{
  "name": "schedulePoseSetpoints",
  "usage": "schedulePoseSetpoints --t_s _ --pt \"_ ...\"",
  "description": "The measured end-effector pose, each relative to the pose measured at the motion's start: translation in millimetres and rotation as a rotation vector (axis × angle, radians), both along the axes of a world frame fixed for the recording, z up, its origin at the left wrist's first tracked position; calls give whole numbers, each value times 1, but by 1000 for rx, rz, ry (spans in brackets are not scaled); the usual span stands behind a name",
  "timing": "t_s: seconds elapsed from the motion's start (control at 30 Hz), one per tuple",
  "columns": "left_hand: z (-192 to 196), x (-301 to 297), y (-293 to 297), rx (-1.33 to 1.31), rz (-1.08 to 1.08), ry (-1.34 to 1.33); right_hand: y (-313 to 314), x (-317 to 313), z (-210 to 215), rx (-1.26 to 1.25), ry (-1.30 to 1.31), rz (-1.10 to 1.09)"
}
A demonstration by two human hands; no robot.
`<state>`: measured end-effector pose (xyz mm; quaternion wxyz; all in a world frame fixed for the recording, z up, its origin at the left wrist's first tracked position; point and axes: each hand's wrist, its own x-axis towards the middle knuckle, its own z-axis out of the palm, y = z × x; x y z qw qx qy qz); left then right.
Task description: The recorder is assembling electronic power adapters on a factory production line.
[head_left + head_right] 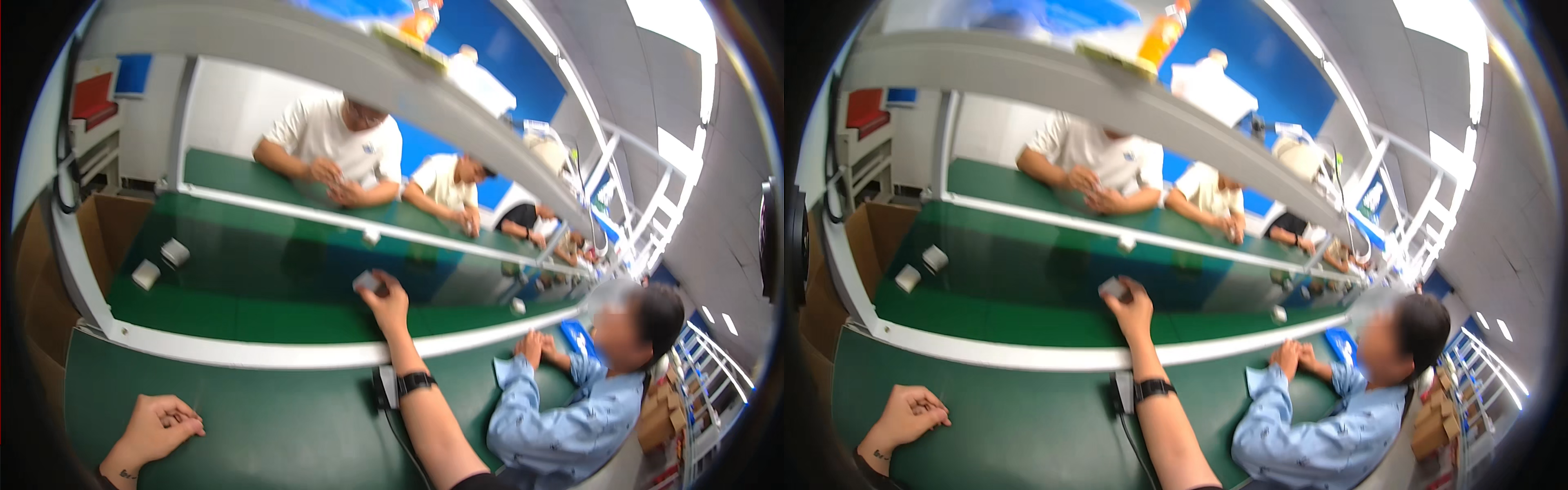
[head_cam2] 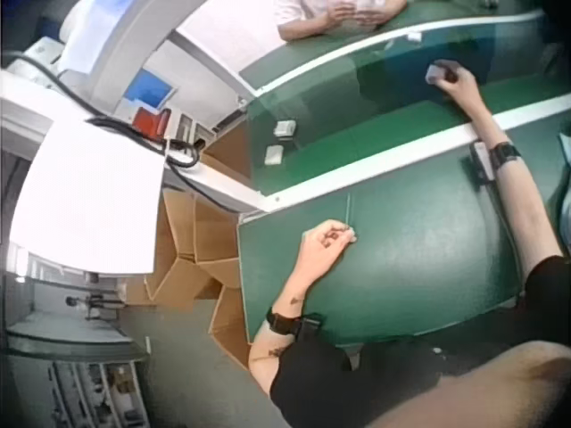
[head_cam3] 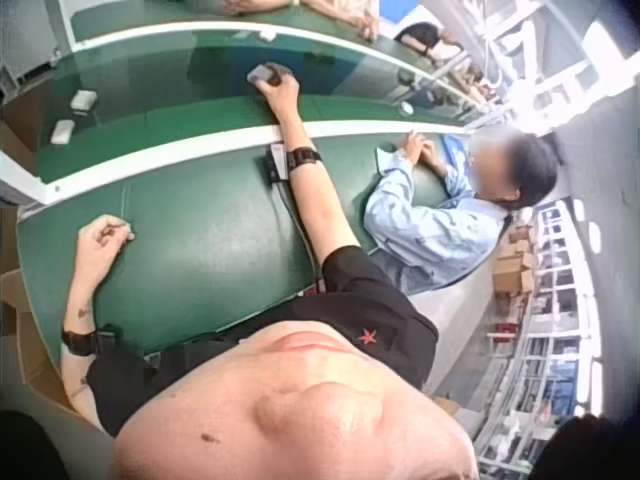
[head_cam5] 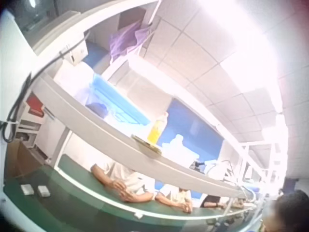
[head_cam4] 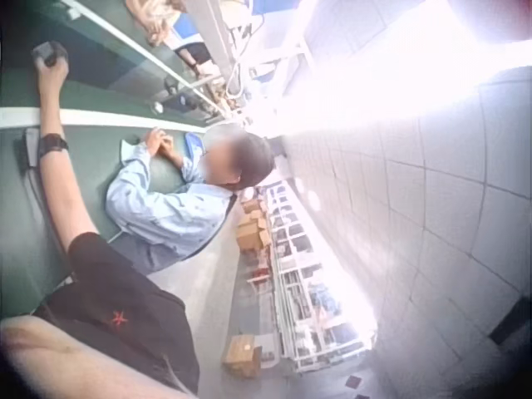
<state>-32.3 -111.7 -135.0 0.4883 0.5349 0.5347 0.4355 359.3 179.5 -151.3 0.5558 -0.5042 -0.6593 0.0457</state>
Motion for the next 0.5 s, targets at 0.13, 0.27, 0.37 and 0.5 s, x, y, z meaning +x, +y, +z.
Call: schedulePoseSetpoints --t_s 0.13,0.27,0.37,0.5 --pt "-1 -2 4 55 -53 61 -9 10 -1 38 -165 -96" --pt "1 -5 -1 4 -96 72 -12 5 2 -29 -139 -93" --pt "3 -5 -1 19 -102 69 -6 7 -3 -57 -88 -64" --pt "3 -5 7 34 -126 100 -1 11 -5 -38 -138 -36"
